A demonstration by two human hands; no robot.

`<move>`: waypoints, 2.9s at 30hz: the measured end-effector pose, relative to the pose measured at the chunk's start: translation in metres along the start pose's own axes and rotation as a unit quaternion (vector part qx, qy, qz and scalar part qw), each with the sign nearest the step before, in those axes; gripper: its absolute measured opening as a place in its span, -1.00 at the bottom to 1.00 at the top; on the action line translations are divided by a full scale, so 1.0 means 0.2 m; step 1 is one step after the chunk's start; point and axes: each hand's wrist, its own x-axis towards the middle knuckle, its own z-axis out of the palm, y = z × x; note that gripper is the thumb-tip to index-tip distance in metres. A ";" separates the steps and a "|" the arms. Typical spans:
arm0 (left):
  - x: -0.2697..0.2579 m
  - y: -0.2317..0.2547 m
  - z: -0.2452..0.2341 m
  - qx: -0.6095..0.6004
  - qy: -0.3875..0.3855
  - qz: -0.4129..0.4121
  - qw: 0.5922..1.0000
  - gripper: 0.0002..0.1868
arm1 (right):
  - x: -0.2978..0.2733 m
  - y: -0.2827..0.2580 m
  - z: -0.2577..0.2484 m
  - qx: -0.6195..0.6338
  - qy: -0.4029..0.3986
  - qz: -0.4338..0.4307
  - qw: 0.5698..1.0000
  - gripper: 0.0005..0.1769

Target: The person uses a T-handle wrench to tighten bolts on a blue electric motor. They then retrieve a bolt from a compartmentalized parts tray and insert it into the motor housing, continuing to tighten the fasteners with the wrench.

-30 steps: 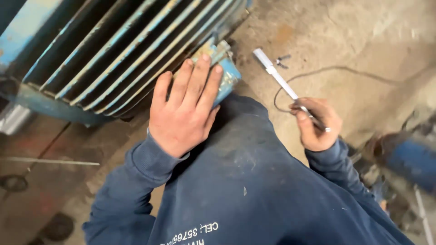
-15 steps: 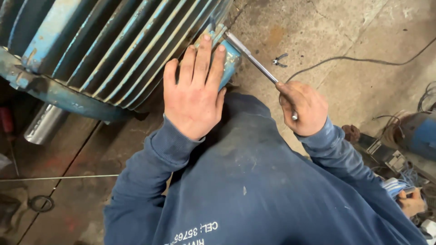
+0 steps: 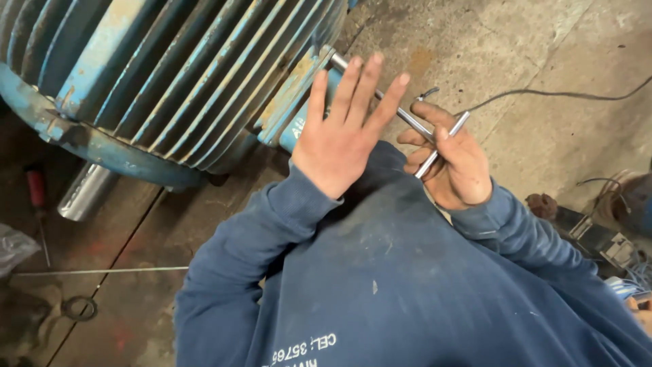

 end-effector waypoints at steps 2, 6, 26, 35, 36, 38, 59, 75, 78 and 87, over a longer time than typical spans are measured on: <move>0.05 0.03 0.03 0.003 0.013 0.002 1.000 -0.32 | 0.00 0.03 0.01 0.023 -0.010 0.007 1.000 -0.37; 0.14 0.09 0.11 -0.097 0.043 0.067 0.992 -0.57 | 0.00 0.07 -0.06 0.046 -0.017 -0.004 0.999 -0.33; 0.17 0.06 0.15 -0.156 0.075 0.098 0.980 -0.85 | -0.05 -0.07 -0.06 -0.454 0.085 -0.109 0.880 -0.64; 0.18 0.05 0.15 -0.156 0.070 0.096 0.981 -0.83 | -0.09 -0.10 -0.04 -0.706 0.095 -0.295 0.637 -0.68; 0.19 0.05 0.15 -0.166 0.079 0.094 0.978 -0.80 | -0.07 -0.09 -0.04 -0.704 0.086 -0.287 0.644 -0.71; 0.18 0.04 0.15 -0.175 0.087 0.089 0.977 -0.76 | -0.05 -0.06 -0.04 -0.702 0.073 -0.276 0.652 -0.74; 0.16 0.05 0.16 -0.191 0.073 0.100 0.974 -0.84 | -0.13 -0.09 0.08 -0.340 0.146 -0.032 0.929 -0.23; 0.16 0.04 0.17 -0.180 0.073 0.093 0.977 -0.77 | -0.09 -0.15 0.16 -0.603 0.103 -0.245 0.752 -0.42; 0.16 0.05 0.17 -0.170 0.061 0.099 0.979 -0.77 | -0.05 -0.13 0.12 -0.760 0.048 -0.347 0.548 -0.39; 0.17 0.04 0.17 -0.193 0.064 0.091 0.975 -0.74 | -0.10 -0.08 0.07 -0.281 0.034 -0.134 0.950 -0.43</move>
